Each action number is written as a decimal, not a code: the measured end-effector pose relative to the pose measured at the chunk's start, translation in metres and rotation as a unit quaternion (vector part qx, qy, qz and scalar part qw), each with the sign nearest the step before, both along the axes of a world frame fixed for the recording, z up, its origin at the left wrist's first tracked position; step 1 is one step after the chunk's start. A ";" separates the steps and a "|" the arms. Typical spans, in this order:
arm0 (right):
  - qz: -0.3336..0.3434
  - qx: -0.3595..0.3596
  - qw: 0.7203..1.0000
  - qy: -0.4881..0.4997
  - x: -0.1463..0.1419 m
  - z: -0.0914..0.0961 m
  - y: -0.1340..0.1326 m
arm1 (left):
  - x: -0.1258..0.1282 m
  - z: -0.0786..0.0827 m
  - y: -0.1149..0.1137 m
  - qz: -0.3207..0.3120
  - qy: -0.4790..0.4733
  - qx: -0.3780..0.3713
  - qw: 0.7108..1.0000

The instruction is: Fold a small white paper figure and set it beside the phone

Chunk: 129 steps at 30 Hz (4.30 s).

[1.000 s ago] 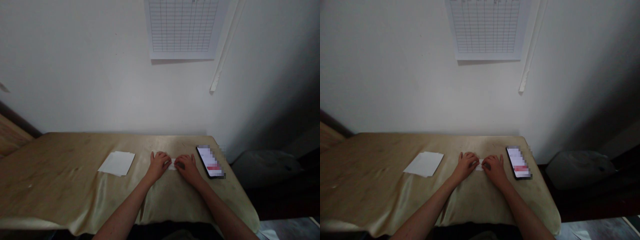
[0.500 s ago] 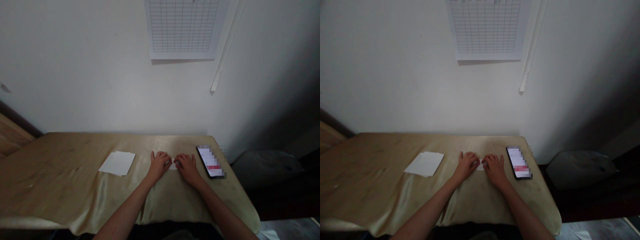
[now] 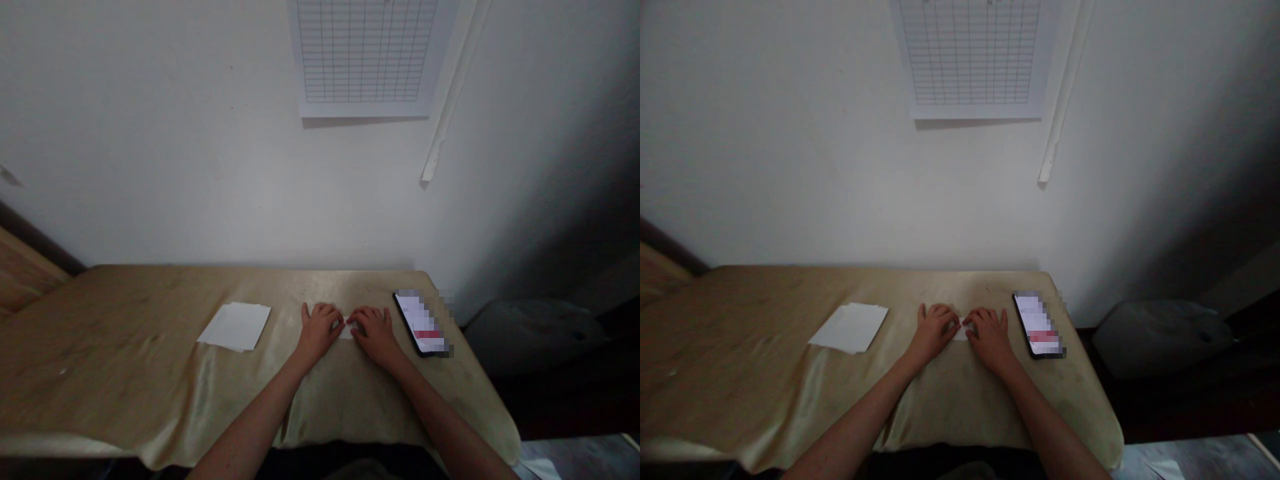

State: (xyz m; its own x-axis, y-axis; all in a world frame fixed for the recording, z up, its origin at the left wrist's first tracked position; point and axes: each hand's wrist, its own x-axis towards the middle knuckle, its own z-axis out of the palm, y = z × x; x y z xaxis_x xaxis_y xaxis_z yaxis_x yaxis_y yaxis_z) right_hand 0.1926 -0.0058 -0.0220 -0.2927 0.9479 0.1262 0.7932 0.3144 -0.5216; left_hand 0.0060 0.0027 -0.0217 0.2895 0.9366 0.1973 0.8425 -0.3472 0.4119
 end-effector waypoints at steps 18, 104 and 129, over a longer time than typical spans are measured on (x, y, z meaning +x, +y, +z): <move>-0.019 0.022 0.999 -0.013 -0.004 -0.001 -0.001 | -0.005 0.002 -0.004 0.011 -0.040 -0.025 0.999; 0.054 0.035 0.998 0.002 0.015 -0.003 0.001 | -0.006 -0.002 -0.003 0.035 -0.031 0.008 0.999; 0.036 0.046 0.998 0.031 0.014 -0.012 0.006 | -0.003 0.007 -0.013 0.036 0.000 -0.042 0.998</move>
State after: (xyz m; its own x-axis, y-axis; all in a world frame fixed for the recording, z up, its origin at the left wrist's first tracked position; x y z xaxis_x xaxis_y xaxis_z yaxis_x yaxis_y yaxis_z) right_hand 0.2068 0.0004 -0.0339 -0.3493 0.9080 0.2316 0.7336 0.4187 -0.5352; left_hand 0.0032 -0.0103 -0.0146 0.2212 0.9682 0.1171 0.8636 -0.2502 0.4377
